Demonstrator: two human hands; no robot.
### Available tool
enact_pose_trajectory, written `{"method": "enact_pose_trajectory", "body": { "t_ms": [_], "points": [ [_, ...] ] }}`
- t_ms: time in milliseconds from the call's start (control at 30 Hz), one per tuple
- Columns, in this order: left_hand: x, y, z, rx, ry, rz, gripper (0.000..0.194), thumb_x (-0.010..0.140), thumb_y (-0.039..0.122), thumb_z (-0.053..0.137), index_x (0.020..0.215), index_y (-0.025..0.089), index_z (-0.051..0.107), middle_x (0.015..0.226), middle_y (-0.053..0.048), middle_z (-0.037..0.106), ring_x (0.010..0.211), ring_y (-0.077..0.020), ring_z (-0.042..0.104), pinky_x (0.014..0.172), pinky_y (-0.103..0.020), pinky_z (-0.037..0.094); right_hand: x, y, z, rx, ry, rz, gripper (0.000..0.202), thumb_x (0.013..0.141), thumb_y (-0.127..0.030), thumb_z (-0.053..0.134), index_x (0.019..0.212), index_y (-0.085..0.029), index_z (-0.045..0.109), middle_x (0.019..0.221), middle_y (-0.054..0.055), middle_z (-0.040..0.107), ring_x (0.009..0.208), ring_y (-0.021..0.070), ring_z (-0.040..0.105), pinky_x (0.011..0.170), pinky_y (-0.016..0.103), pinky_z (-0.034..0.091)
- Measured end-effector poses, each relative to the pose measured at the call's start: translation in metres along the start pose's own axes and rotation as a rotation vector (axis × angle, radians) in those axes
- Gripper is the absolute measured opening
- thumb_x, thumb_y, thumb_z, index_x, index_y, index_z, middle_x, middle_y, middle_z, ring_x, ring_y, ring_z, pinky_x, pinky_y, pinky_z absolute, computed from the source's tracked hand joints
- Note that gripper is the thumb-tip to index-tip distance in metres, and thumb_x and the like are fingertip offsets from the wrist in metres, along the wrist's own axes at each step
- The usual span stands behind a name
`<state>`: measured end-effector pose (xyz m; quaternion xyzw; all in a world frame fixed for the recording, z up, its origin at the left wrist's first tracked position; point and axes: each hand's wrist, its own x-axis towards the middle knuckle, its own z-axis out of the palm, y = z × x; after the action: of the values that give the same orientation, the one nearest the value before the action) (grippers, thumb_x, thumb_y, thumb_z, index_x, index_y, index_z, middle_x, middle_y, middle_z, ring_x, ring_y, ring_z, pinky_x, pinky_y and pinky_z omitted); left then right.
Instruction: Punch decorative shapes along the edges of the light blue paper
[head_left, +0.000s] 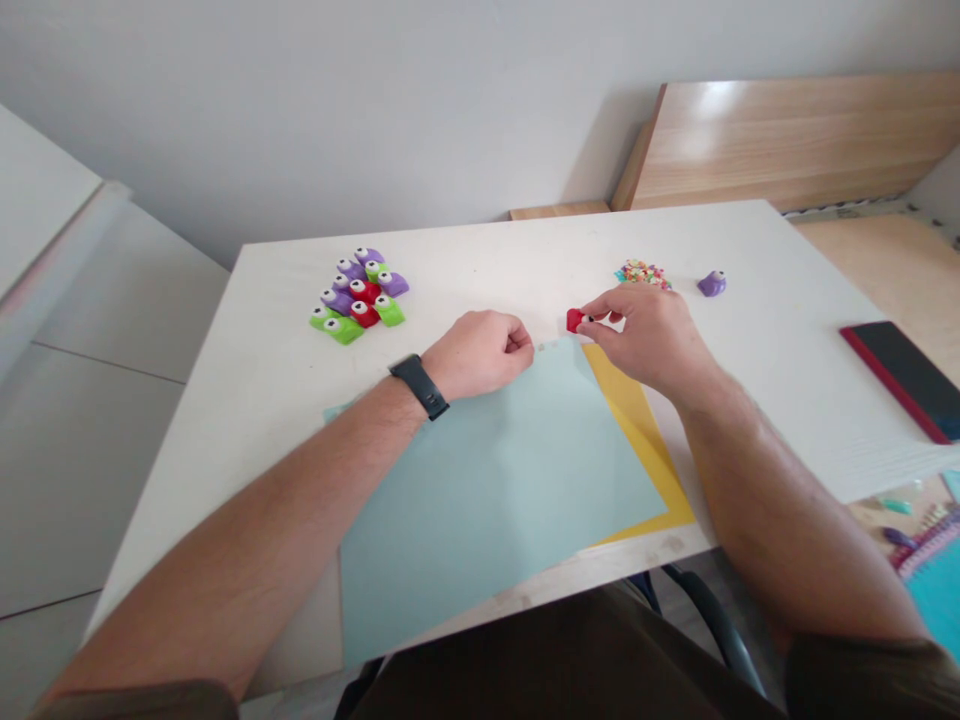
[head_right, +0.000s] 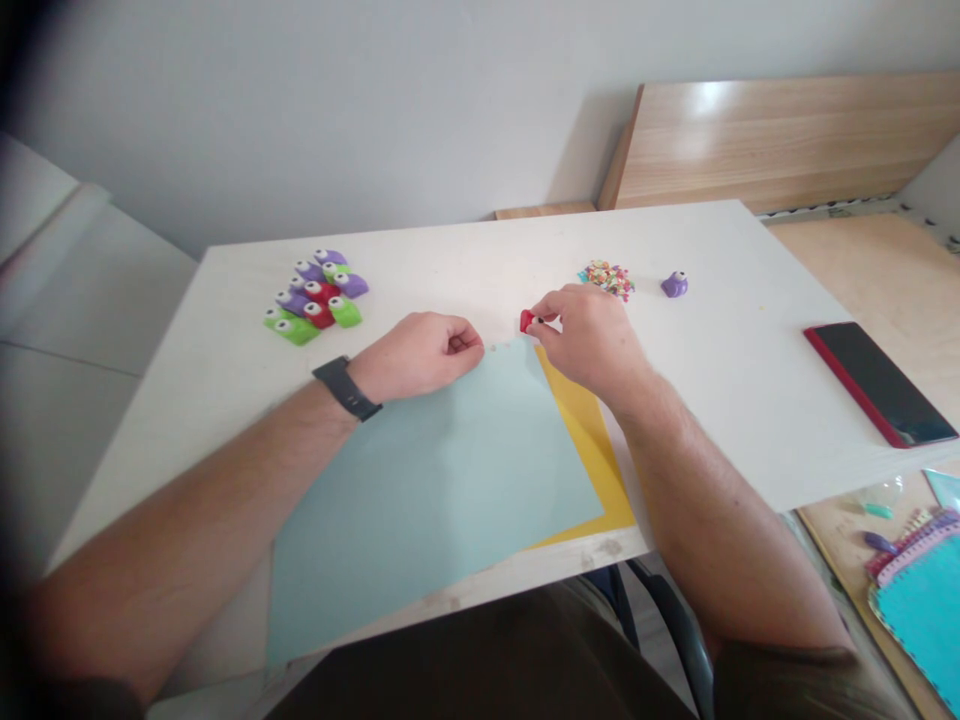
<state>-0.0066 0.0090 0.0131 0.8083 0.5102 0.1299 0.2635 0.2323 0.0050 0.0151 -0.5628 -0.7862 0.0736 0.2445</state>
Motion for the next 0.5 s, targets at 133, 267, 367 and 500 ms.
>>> {"method": "enact_pose_trajectory", "body": {
  "t_ms": [133, 267, 367, 500],
  "points": [
    [-0.0002, 0.0006, -0.0007, -0.005, -0.007, -0.004, 0.020, 0.083, 0.032, 0.060, 0.085, 0.020, 0.076, 0.082, -0.002, 0.078, 0.074, -0.0180, 0.070, 0.070, -0.028, 0.050, 0.0003, 0.0013, 0.0005, -0.011, -0.007, 0.004, 0.012, 0.088, -0.030, 0.072, 0.092, -0.024, 0.082, 0.089, 0.006, 0.076, 0.082, 0.0229, 0.065, 0.080, 0.038, 0.044],
    [-0.0004, -0.0004, -0.0006, -0.014, -0.006, 0.004, 0.020, 0.084, 0.033, 0.059, 0.085, 0.021, 0.075, 0.082, -0.001, 0.078, 0.074, -0.0178, 0.069, 0.069, -0.028, 0.049, 0.0000, 0.0026, 0.0015, -0.020, -0.004, -0.006, 0.013, 0.088, -0.030, 0.072, 0.092, -0.024, 0.082, 0.088, 0.006, 0.076, 0.081, 0.0228, 0.064, 0.080, 0.038, 0.045],
    [-0.0005, -0.0003, -0.0007, -0.015, -0.009, 0.006, 0.021, 0.084, 0.033, 0.059, 0.085, 0.021, 0.075, 0.083, -0.001, 0.078, 0.075, -0.0180, 0.070, 0.069, -0.028, 0.050, -0.0004, 0.0028, 0.0021, -0.019, 0.003, -0.016, 0.012, 0.087, -0.030, 0.072, 0.092, -0.024, 0.082, 0.089, 0.006, 0.076, 0.082, 0.0230, 0.064, 0.080, 0.038, 0.045],
    [-0.0005, 0.0008, -0.0011, -0.002, -0.012, -0.001, 0.021, 0.084, 0.033, 0.059, 0.085, 0.020, 0.076, 0.083, -0.003, 0.078, 0.075, -0.0183, 0.070, 0.071, -0.028, 0.051, -0.0003, 0.0025, 0.0020, -0.024, 0.004, -0.015, 0.011, 0.087, -0.029, 0.072, 0.091, -0.025, 0.081, 0.089, 0.005, 0.076, 0.081, 0.0228, 0.064, 0.080, 0.038, 0.045]
  ]
}}
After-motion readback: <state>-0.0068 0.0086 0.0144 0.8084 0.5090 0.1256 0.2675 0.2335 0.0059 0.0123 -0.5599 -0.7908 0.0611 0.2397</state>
